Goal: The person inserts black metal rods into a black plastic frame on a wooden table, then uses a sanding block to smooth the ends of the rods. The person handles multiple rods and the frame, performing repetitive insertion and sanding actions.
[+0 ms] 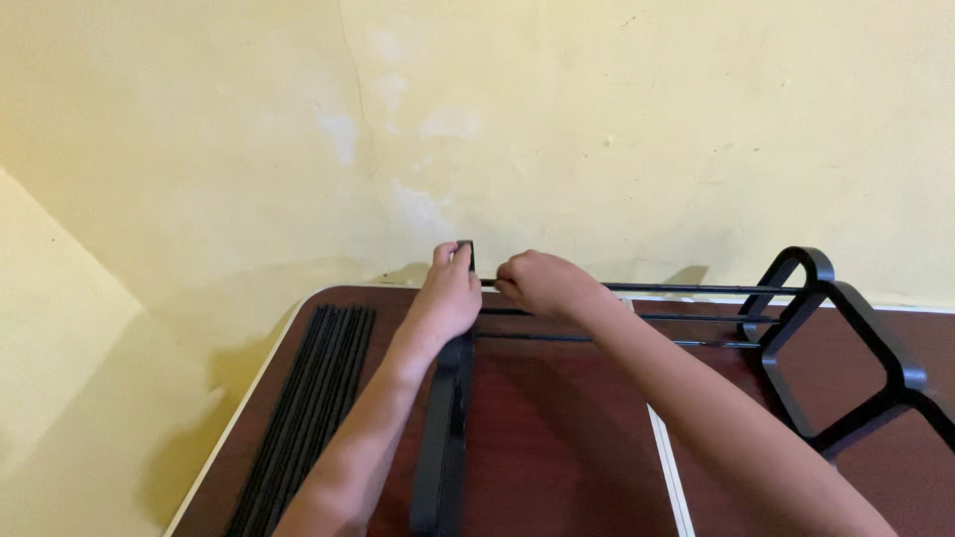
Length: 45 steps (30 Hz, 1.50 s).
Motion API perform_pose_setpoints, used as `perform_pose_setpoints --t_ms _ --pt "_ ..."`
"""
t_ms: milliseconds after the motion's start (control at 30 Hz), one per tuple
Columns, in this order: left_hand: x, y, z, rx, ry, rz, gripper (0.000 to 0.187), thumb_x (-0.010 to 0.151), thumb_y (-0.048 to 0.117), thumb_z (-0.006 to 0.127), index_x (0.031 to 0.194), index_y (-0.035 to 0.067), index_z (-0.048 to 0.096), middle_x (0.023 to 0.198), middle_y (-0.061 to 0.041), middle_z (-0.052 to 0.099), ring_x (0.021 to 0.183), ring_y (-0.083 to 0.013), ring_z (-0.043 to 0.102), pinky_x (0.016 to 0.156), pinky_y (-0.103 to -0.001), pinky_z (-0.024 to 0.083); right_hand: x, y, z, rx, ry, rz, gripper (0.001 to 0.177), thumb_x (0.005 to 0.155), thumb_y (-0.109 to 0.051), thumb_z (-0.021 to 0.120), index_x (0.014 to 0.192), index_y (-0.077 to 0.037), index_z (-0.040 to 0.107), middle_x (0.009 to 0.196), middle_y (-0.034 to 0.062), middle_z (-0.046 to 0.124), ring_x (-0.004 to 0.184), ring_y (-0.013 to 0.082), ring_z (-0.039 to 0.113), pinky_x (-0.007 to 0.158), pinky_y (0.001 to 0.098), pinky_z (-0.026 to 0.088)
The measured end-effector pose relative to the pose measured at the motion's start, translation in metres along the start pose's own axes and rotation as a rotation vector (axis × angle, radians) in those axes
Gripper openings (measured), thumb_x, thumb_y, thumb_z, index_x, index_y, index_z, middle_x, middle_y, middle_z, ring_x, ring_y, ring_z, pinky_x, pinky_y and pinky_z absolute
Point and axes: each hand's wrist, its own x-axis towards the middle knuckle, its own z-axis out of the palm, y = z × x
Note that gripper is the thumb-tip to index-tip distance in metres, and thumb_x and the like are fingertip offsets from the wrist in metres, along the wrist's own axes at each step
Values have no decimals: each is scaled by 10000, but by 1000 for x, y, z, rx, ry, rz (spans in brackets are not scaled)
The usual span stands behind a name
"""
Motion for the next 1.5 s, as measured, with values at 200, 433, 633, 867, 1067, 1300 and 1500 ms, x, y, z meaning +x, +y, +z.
perform_pose_setpoints --t_ms 200,433,633,867,1067,1300,1500 --pt "-15 -5 8 -30 -72 -62 575 952 76 458 1500 -45 337 1569 -246 302 1216 -414 594 1023 -431 493 38 24 28 520 -325 50 294 945 -181 517 1056 -11 729 887 220 740 853 410 714 793 498 576" --pt "-16 -13 7 -41 -102 -121 569 1027 142 420 1566 0 306 1408 -307 471 1304 -440 510 1107 -425 426 3 -6 35 70 -39 -7 321 992 -317 558 1246 -164 681 963 138 747 869 383 700 753 511 551" --pt "-14 -11 9 -65 -112 -108 569 1019 163 413 1568 51 314 1286 -309 519 1177 -430 583 1044 -418 471 8 -12 22 94 -176 95 373 1017 -339 520 1345 -205 634 1038 135 760 894 333 729 847 481 562" --pt "-17 -3 3 -110 -125 -131 532 1047 195 404 1564 85 345 1260 -294 537 1151 -414 601 1026 -416 480 18 10 22 423 -192 -53 334 983 -328 565 1161 -105 738 1014 161 779 919 315 741 870 456 576" --pt "-13 -15 10 -99 -90 -133 524 1037 197 415 1545 76 376 1251 -308 539 1130 -435 597 1010 -422 483 -6 -20 19 -100 35 121 395 959 -526 581 982 -169 745 781 136 735 775 366 720 695 506 579" --pt "-12 -33 18 -124 -37 -85 525 1028 198 439 1536 71 410 1273 -325 545 1180 -448 584 1043 -433 465 -18 -23 9 -100 83 -44 328 952 -464 620 980 -149 706 755 119 723 722 362 707 639 504 561" --pt "-10 -15 2 4 -58 -100 531 1033 242 482 1519 32 445 1316 -342 510 1214 -463 554 1058 -453 459 -40 -2 13 -116 232 -101 212 914 -257 655 1042 -90 689 857 103 707 769 336 712 657 479 568"
